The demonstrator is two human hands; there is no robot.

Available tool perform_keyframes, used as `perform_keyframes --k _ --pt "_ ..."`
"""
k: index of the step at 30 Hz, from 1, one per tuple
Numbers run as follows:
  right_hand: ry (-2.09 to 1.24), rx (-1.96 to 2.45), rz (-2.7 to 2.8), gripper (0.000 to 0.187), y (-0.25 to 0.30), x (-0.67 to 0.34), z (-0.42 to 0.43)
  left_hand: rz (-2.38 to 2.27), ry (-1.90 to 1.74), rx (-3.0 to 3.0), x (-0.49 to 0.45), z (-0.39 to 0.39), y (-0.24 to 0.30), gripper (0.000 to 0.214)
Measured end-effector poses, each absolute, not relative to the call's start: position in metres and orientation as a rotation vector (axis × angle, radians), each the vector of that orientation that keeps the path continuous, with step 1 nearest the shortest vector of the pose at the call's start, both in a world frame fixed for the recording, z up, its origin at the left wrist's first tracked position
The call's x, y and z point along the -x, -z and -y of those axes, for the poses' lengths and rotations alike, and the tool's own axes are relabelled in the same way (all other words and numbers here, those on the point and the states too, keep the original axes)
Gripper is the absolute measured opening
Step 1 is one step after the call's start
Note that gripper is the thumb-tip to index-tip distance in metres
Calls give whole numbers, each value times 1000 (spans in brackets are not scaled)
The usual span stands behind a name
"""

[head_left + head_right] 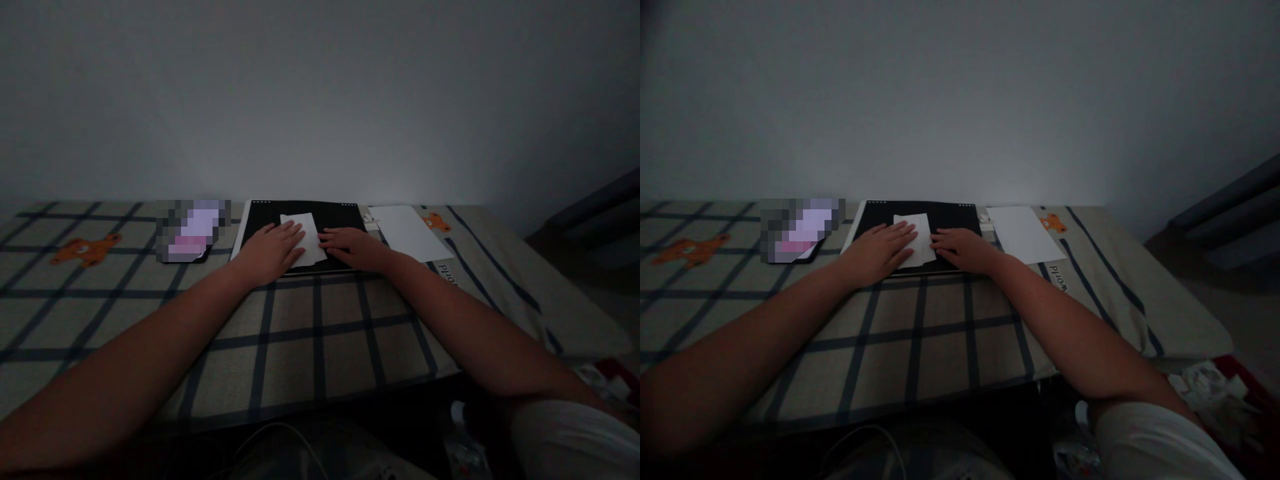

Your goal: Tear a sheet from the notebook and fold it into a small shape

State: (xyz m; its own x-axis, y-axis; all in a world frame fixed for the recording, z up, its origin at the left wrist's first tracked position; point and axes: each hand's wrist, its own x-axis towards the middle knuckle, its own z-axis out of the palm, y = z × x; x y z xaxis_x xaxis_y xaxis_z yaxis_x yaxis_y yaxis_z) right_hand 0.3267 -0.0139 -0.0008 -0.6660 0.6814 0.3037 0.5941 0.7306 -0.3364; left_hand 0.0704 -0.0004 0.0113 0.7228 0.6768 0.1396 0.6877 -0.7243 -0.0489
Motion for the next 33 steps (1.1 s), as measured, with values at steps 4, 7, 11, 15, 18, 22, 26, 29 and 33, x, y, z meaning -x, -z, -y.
perform_keyframes --k 4,7,11,15,18,22,26,29,33 --pt "-285 970 2572 32 -3 -324 17 1104 190 2838 -71 1 -11 56" --pt "-302 958 2584 32 -5 -323 20 1091 198 2854 -71 1 -11 57" --pt "-319 938 2585 31 -8 -323 23 1079 176 2857 -71 1 -11 57" --pt "-371 907 2581 28 -9 -321 24 1073 176 2874 -71 1 -12 54" --pt "-424 894 2563 29 -9 -321 25 1068 154 2885 -72 2 -14 54" --pt "-456 896 2542 29 -8 -321 24 1038 81 2901 -73 2 -15 54" --pt "-500 880 2510 29 -5 -323 22 1036 54 2924 -73 2 -13 55" --pt "-524 872 2452 27 -3 -323 20 1049 61 2928 -73 2 -12 57" --pt "-503 878 2400 28 -3 -321 19 1070 63 2927 -74 4 -12 58"
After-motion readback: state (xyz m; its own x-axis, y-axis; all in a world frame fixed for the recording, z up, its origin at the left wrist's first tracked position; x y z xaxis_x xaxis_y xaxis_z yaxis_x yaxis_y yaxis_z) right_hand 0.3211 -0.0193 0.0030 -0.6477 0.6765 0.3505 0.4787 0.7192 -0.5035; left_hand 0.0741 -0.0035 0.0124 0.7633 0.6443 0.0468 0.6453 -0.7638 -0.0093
